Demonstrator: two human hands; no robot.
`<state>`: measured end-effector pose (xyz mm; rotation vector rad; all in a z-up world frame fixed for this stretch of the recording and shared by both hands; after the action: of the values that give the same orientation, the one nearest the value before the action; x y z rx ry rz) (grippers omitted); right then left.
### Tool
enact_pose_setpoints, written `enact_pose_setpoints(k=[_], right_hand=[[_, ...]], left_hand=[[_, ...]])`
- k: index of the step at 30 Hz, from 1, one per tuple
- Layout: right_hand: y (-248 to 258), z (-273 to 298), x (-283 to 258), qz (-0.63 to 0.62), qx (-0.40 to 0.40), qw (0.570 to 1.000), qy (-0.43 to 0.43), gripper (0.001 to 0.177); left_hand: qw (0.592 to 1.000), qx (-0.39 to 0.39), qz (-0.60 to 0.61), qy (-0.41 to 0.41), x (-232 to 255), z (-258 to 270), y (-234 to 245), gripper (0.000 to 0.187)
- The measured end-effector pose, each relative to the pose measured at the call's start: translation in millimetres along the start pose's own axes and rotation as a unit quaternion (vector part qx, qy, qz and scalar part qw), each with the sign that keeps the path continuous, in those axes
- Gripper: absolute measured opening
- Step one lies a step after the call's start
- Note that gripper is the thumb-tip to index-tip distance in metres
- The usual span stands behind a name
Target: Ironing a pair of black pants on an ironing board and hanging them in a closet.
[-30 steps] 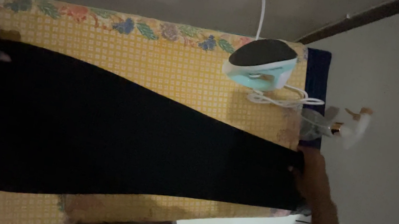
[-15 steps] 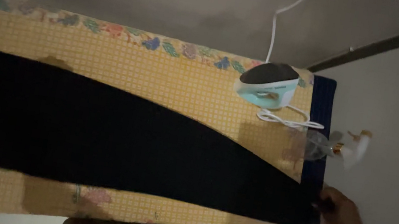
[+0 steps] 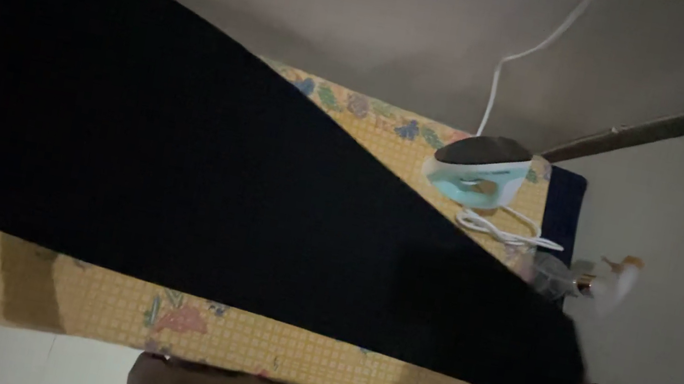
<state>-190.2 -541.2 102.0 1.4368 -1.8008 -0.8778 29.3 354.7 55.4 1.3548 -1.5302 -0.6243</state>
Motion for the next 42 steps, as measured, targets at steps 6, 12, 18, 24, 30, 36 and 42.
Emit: enact_pose_setpoints(k=[6,12,18,24,30,36,42], right_hand=[[-81.6,99.1,-9.5,-0.006,-0.153,0.971,-0.183,0.010],[-94.4,146.7,9.8,-0.232,-0.147,0.826,-0.492,0.012],[-102.8,146.7,28.9,-0.344,-0.263,0.803,-0.409,0.031],[-135.7,169.8,54.2,-0.175,-0.231,0.789,-0.542,0.047],[-106.7,175.4,32.5,-0.167,-0.086,0.773,-0.606,0.043],[-95.9,178.0,21.2,-0.270,-0.072,0.697,-0.661,0.044],[-92.1,170.9,18.3,-0.096,-0.070,0.881,-0.457,0.038]], left_hand=[[0.966,0.136,0.048,0.214,-17.1,117.2,-77.7,0.038],[0.686,0.141,0.535,0.472,9.5,127.0,-85.3,0.035],[0.724,0.032,0.458,0.515,29.1,81.1,-72.3,0.053],[0.687,0.054,0.574,0.442,36.7,84.9,-81.0,0.054],[0.683,-0.024,0.631,0.367,-66.6,95.1,-145.6,0.045],[0.667,-0.095,0.680,0.289,-56.0,72.8,-107.5,0.038],[0.635,-0.174,0.723,0.208,-52.2,86.9,-139.9,0.036]])
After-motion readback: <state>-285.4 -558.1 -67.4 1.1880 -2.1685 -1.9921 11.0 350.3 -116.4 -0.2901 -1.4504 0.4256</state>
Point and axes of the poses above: each hand's wrist, its own z-axis away from the middle knuckle, its own y-axis out of the back of the hand, x = y × z, the point moved 3 cm from there along -z, towards the middle knuckle, and after that the axes turned 12 degrees about x, right-handed, at the moved point
